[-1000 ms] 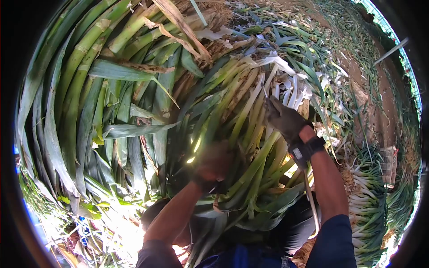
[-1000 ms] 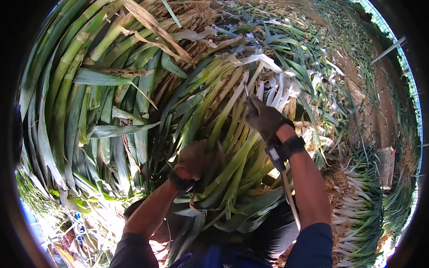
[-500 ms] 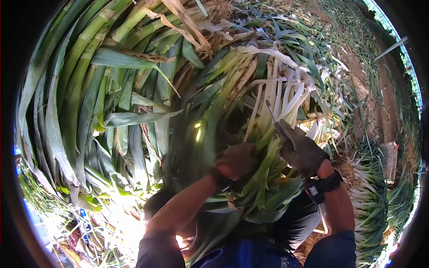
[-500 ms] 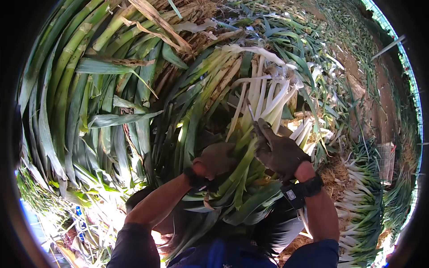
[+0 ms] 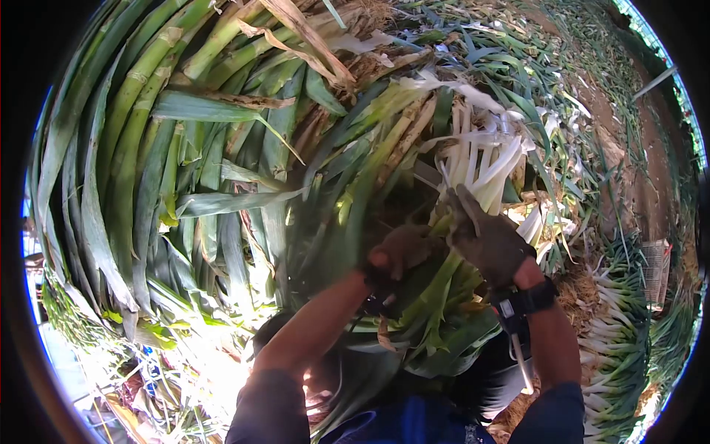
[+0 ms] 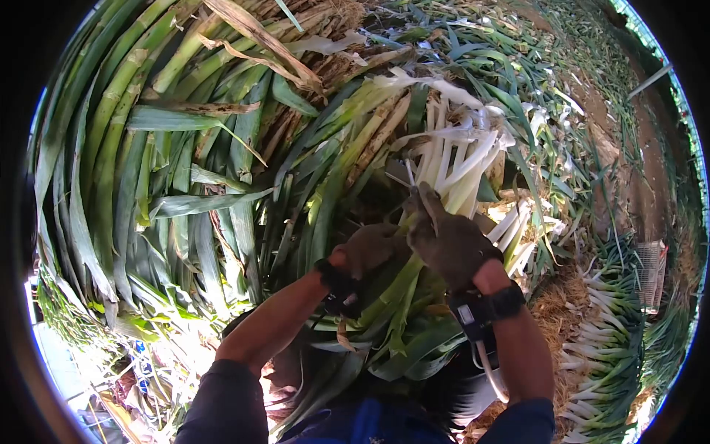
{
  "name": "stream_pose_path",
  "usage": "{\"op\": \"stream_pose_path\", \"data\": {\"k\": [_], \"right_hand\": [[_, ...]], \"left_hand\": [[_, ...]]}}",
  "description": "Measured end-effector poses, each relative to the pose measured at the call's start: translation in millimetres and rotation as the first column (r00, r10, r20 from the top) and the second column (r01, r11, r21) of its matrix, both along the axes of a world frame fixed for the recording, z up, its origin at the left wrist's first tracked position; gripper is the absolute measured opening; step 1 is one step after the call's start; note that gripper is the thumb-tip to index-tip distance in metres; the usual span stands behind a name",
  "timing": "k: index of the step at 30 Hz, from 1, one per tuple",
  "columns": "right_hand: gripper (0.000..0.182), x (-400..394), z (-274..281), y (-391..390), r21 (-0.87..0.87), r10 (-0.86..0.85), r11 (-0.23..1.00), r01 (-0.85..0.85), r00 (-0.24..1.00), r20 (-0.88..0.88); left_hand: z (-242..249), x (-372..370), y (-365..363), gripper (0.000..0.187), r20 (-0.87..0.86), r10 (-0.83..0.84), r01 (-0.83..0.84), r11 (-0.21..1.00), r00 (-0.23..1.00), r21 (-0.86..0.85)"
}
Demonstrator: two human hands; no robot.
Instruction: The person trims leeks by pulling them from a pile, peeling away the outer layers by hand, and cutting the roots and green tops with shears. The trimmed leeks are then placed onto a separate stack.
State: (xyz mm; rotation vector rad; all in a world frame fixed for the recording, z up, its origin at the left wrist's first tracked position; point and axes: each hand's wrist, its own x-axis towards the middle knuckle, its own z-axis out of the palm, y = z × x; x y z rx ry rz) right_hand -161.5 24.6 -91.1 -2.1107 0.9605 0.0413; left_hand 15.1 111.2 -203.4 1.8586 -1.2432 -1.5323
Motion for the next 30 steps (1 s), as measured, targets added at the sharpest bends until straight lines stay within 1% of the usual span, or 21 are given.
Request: {"op": "stream_pose_path", "data": {"k": [1,2,3,4,5,6,8,9,10,12,15,17,18,20,21,23,24,25,27,29,30], "right_hand": [[0.082,10,1,-8,-0.018,0.010,1.000,-0.011,0.998,-0.060],[0.083,18,0,-11,-0.030,0.021,0.999,-0.024,0.992,-0.122],[0.085,21,-3,-9,0.053,0.059,0.997,-0.058,0.998,-0.013],[0.084,25,-8,-9,0.047,0.059,0.997,-0.059,0.998,0.003],[0.082,27,-14,-8,0.038,0.058,0.998,-0.058,0.998,0.018],[0.081,28,-16,-7,0.024,0.053,0.998,-0.054,0.998,0.032],[0.081,32,-8,-2,0.033,0.081,0.996,-0.080,0.996,-0.034],[0.082,33,-5,1,0.037,0.097,0.995,-0.094,0.993,-0.069],[0.083,30,-8,7,0.079,0.115,0.990,-0.114,0.993,-0.017],[0.085,25,-19,18,0.162,0.143,0.974,-0.156,0.986,0.088],[0.087,29,-22,19,0.062,0.101,0.993,-0.103,0.994,0.032],[0.086,29,-20,23,0.122,0.126,0.983,-0.137,0.988,0.093],[0.085,28,-20,26,0.157,0.136,0.975,-0.154,0.983,0.121],[0.084,33,-13,31,0.164,0.151,0.974,-0.159,0.987,0.059],[0.083,35,-8,32,0.165,0.159,0.973,-0.162,0.987,0.029],[0.082,41,0,28,0.210,0.102,0.974,-0.085,0.992,-0.073],[0.082,44,3,27,0.229,0.074,0.972,-0.044,0.990,-0.123],[0.081,44,-2,30,0.211,0.133,0.971,-0.117,0.989,-0.060],[0.078,39,-14,39,0.163,0.248,0.953,-0.255,0.967,0.060],[0.076,49,-7,33,0.225,0.189,0.957,-0.183,0.982,-0.006],[0.075,54,-3,33,0.253,0.161,0.957,-0.146,0.986,-0.041]], "left_hand": [[-2,10,-2,0.030,0.142,-0.081,0.114,0.963,0.987,-0.244],[-6,24,0,0.031,0.294,-0.125,0.252,0.858,0.948,-0.449],[-10,38,4,0.033,0.443,-0.127,0.398,0.697,0.888,-0.597],[8,51,0,0.036,0.283,0.061,0.071,0.897,0.957,-0.436],[27,65,-3,0.039,0.171,0.294,-0.260,0.946,0.941,-0.195],[26,85,3,0.040,0.389,0.260,-0.162,0.950,0.884,-0.267],[3,116,17,0.041,0.619,0.279,-0.057,0.933,0.734,-0.354],[-25,127,22,0.041,0.648,0.324,-0.065,0.918,0.689,-0.390],[-45,135,28,0.042,0.675,0.366,-0.071,0.903,0.641,-0.423],[-48,145,28,0.045,0.719,0.204,0.052,0.947,0.664,-0.317],[-34,155,16,0.043,0.667,0.022,0.098,0.985,0.745,-0.142],[-20,155,8,0.042,0.623,-0.099,0.137,0.990,0.776,-0.013],[-15,153,7,0.044,0.579,-0.047,0.063,0.998,0.814,-0.007],[-5,147,3,0.049,0.485,0.067,-0.085,0.996,0.872,0.015],[0,144,4,0.052,0.495,0.079,-0.093,0.996,0.865,0.002],[10,135,7,0.058,0.518,0.102,-0.106,0.994,0.849,-0.022],[11,131,8,0.061,0.556,0.077,-0.052,0.997,0.827,-0.059],[8,126,9,0.064,0.594,0.055,0.000,0.996,0.803,-0.092],[1,121,10,0.067,0.624,0.084,0.002,0.991,0.777,-0.136],[-6,116,6,0.068,0.605,0.185,-0.100,0.980,0.775,-0.171],[-9,113,6,0.065,0.629,0.160,-0.089,0.986,0.761,-0.143]]}}
